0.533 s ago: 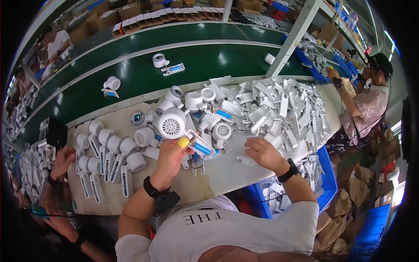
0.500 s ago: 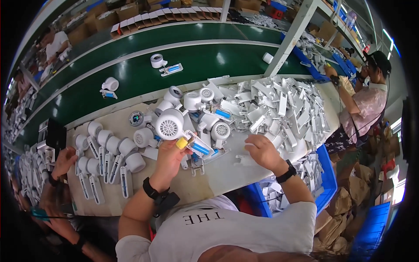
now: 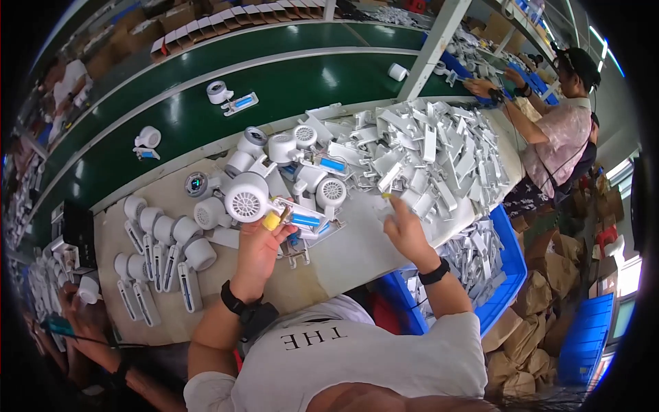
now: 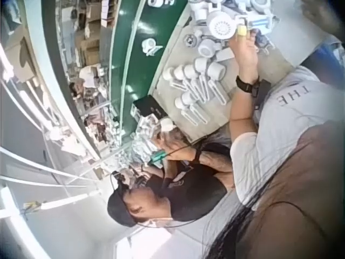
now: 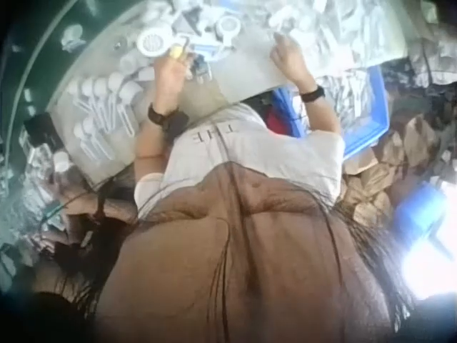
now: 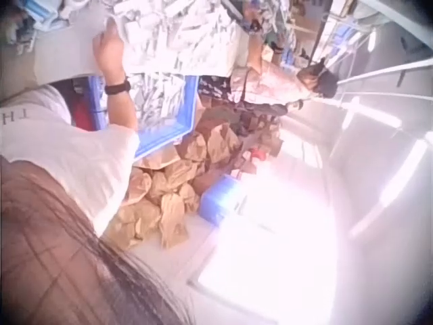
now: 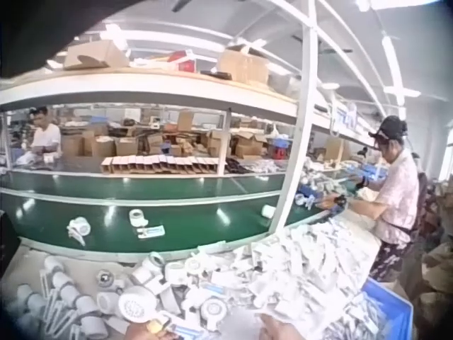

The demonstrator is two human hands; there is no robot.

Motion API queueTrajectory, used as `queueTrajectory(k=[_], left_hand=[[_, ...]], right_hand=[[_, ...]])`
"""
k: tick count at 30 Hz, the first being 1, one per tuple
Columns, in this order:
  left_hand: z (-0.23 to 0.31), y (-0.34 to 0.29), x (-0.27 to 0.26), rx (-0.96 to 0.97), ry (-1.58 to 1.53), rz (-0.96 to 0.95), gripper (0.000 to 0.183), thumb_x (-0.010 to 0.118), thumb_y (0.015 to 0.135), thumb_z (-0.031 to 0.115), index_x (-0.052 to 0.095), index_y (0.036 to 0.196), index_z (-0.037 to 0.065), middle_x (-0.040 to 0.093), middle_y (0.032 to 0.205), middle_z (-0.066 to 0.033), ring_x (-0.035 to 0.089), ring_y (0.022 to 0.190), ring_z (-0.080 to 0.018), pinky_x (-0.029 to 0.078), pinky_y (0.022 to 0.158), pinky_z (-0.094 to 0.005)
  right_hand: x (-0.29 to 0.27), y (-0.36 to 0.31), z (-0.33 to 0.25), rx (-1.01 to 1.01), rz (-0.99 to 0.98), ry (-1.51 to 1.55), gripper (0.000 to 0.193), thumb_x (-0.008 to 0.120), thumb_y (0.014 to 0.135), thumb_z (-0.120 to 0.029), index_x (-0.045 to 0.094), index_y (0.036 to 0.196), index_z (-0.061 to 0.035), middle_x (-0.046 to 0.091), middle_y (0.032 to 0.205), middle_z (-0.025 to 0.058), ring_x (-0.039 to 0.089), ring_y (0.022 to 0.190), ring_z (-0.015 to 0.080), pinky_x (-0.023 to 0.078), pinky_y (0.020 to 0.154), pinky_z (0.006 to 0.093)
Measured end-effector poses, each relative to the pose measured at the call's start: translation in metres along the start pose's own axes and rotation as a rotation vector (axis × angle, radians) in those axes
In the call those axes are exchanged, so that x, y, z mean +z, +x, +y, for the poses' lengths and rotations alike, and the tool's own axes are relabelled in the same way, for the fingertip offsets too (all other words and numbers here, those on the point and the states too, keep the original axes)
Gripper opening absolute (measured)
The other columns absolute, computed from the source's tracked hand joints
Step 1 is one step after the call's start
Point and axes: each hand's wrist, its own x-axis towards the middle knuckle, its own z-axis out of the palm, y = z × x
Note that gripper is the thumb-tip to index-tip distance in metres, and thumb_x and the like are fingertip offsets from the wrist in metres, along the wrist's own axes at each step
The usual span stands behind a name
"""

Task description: Assembling plastic housing and components for handheld hair dryers on a factory production line.

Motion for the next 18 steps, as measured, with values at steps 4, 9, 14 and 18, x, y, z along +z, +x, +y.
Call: queueTrajectory(k=[4, 9, 14, 18], left_hand=[[-0.011, -0.004, 0.006, 0.032, -0.023, 0.068, 0.03, 0.052, 0.087, 0.011, 0.051, 0.115, 0.002, 0.054, 0.116, -0.0127, 0.056, 0.098, -0.0178, 0.048, 0.081, -0.0327], [-0.011, -0.008, 0.005, 0.072, -0.078, 0.059, 0.031, 0.052, 0.087, 0.012, 0.05, 0.116, 0.001, 0.055, 0.116, -0.0121, 0.056, 0.1, -0.0185, 0.048, 0.082, -0.0319], [-0.01, -0.012, 0.0, 0.096, -0.044, 0.058, 0.031, 0.052, 0.088, 0.012, 0.05, 0.117, 0.001, 0.055, 0.116, -0.0105, 0.056, 0.1, -0.017, 0.047, 0.084, -0.0297], [-0.011, -0.015, -0.001, 0.114, -0.054, 0.107, 0.031, 0.053, 0.087, 0.009, 0.05, 0.117, 0.0, 0.055, 0.117, -0.0106, 0.056, 0.1, -0.0173, 0.047, 0.084, -0.0299]], right_hand=[[0.004, 0.01, -0.043, -0.104, 0.0, 0.65, 0.055, 0.068, 0.074, -0.015, 0.042, 0.12, -0.0029, 0.054, 0.099, 0.0133, 0.058, 0.079, 0.0257, 0.048, 0.066, 0.0319], [0.019, 0.017, -0.101, -0.612, -0.082, 0.379, 0.063, 0.075, 0.064, -0.014, 0.044, 0.118, -0.0057, 0.047, 0.12, 0.0141, 0.058, 0.093, 0.025, 0.05, 0.066, 0.0275], [0.04, 0.029, -0.116, -0.722, 0.11, 0.129, 0.063, 0.071, 0.056, -0.008, 0.046, 0.114, -0.0062, 0.049, 0.124, 0.0108, 0.06, 0.089, 0.0292, 0.051, 0.07, 0.033], [0.045, 0.031, -0.122, -0.71, 0.108, 0.155, 0.059, 0.07, 0.062, -0.007, 0.045, 0.116, -0.0046, 0.054, 0.119, 0.0106, 0.061, 0.089, 0.025, 0.051, 0.071, 0.0321]])
